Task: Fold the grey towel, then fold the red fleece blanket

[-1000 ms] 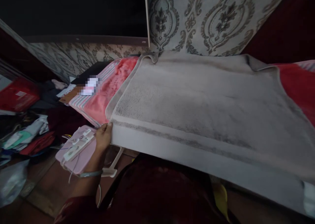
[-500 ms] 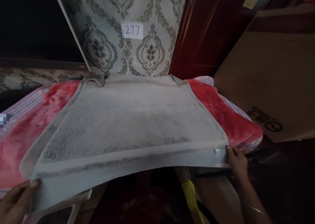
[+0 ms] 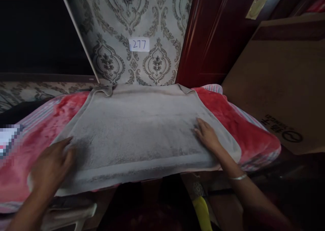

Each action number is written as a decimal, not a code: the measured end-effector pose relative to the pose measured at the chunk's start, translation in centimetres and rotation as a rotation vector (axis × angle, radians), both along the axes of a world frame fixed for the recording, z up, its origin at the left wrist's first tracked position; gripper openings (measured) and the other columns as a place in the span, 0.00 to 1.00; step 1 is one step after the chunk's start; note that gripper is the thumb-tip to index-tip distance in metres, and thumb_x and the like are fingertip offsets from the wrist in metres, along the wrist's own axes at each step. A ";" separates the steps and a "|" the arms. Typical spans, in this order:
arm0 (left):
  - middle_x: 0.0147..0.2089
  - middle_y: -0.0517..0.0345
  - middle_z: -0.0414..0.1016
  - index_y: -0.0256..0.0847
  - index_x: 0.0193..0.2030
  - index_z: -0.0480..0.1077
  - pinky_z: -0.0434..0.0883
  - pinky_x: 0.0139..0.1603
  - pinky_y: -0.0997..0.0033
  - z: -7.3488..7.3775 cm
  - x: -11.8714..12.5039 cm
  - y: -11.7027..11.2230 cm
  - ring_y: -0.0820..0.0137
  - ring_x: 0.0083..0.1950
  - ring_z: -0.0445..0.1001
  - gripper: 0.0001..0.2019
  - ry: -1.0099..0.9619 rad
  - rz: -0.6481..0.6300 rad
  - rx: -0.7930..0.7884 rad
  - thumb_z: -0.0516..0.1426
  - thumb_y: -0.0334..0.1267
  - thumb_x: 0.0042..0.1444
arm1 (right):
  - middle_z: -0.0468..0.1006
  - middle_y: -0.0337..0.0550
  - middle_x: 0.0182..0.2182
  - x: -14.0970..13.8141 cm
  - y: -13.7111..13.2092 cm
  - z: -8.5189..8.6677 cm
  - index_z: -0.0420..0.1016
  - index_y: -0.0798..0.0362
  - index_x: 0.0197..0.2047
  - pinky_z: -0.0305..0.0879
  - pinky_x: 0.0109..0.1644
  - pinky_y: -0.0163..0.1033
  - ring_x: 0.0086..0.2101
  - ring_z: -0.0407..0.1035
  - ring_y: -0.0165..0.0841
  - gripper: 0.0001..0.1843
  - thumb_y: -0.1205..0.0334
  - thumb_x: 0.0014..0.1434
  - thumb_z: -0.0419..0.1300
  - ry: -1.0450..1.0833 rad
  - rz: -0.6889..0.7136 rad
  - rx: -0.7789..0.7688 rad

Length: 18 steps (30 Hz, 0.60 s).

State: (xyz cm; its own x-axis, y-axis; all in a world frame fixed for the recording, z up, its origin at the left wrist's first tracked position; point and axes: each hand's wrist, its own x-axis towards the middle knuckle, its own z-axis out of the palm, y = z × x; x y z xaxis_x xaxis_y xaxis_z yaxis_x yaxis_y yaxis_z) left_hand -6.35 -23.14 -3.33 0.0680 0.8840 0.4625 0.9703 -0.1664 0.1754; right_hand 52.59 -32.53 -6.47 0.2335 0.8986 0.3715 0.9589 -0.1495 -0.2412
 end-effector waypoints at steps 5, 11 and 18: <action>0.75 0.37 0.57 0.32 0.71 0.60 0.57 0.73 0.47 3.9 11.1 7.8 0.51 0.76 0.55 0.37 0.133 -0.372 -0.113 0.47 0.53 0.60 | 0.49 0.48 0.75 -6.4 7.6 1.5 0.50 0.46 0.77 0.49 0.71 0.59 0.72 0.45 0.46 0.33 0.50 0.72 0.45 -0.033 0.139 -0.273; 0.73 0.44 0.61 0.42 0.70 0.64 0.56 0.71 0.39 0.5 13.0 12.3 0.52 0.76 0.56 0.31 0.245 -0.408 -0.240 0.46 0.49 0.63 | 0.49 0.42 0.75 -1.4 9.4 1.6 0.52 0.42 0.76 0.42 0.73 0.59 0.72 0.43 0.45 0.32 0.46 0.73 0.45 -0.081 -0.006 -0.348; 0.72 0.42 0.63 0.38 0.69 0.66 0.59 0.69 0.38 -1.3 11.9 13.5 0.50 0.74 0.59 0.33 0.212 -0.402 -0.157 0.43 0.51 0.62 | 0.67 0.60 0.65 7.5 6.6 2.5 0.67 0.54 0.69 0.60 0.62 0.61 0.64 0.58 0.53 0.29 0.52 0.72 0.44 0.092 -0.585 -0.231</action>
State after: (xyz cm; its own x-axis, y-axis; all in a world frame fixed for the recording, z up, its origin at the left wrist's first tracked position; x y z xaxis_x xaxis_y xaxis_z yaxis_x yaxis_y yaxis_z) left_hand 5.58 -9.66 -4.63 0.4972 0.8265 0.2640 0.8516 -0.5231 0.0338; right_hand 60.11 -25.94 -3.94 0.7320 0.6670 0.1389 0.6796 -0.7006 -0.2174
